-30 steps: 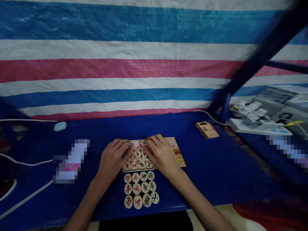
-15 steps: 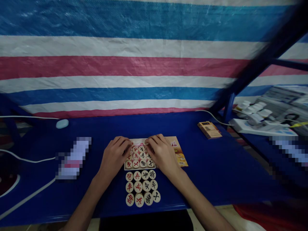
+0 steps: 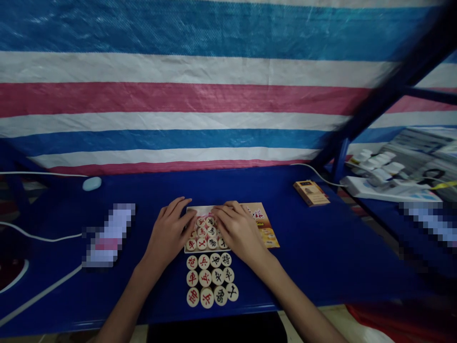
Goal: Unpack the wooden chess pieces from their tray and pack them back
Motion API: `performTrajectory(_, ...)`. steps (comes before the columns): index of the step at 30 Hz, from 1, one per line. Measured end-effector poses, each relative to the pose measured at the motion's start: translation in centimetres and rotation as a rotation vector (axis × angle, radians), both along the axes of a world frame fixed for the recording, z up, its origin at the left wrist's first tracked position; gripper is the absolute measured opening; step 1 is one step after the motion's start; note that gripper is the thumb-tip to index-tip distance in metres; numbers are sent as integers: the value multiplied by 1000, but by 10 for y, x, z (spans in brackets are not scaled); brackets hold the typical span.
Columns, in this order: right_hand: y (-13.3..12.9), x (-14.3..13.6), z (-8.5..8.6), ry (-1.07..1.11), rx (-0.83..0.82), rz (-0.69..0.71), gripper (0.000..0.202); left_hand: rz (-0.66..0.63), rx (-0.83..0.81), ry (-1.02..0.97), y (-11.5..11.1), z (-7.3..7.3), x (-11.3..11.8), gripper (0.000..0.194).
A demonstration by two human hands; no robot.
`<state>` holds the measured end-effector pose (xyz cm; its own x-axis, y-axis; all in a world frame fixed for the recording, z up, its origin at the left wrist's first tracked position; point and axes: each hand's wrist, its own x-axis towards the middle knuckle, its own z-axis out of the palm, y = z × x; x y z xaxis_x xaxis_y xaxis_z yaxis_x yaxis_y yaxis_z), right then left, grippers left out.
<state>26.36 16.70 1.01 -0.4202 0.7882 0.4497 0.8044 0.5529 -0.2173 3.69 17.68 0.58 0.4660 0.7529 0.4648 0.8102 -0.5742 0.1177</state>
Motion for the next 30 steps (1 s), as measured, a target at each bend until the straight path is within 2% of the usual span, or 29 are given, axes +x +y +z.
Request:
performTrajectory(6,-2,0,0,12,-11,21,26,-20,-18,-34,-1,1,0,26)
performTrajectory(10,-2,1,-3,36,-37,27,28,-20,-25,-18,0,0,-1,23)
performTrajectory(16,-6,6,-1,165,-32,9,34,-13,-30,-67,-6,3,-4,26)
performTrajectory(19,-23,9,2,301,-25,7,34,-30,-15,-195,-23,3,-7,28)
performTrajectory(23,-62,17,-1,448,-75,40,36,-29,6,-372,-61,-4,-12,27)
performTrajectory(27,-102,24,-14,415,-145,123,29,-59,-27,-406,-97,-14,-14,25)
performTrajectory(30,-120,24,-26,297,18,230,29,-145,-55,-410,-112,-18,-14,23)
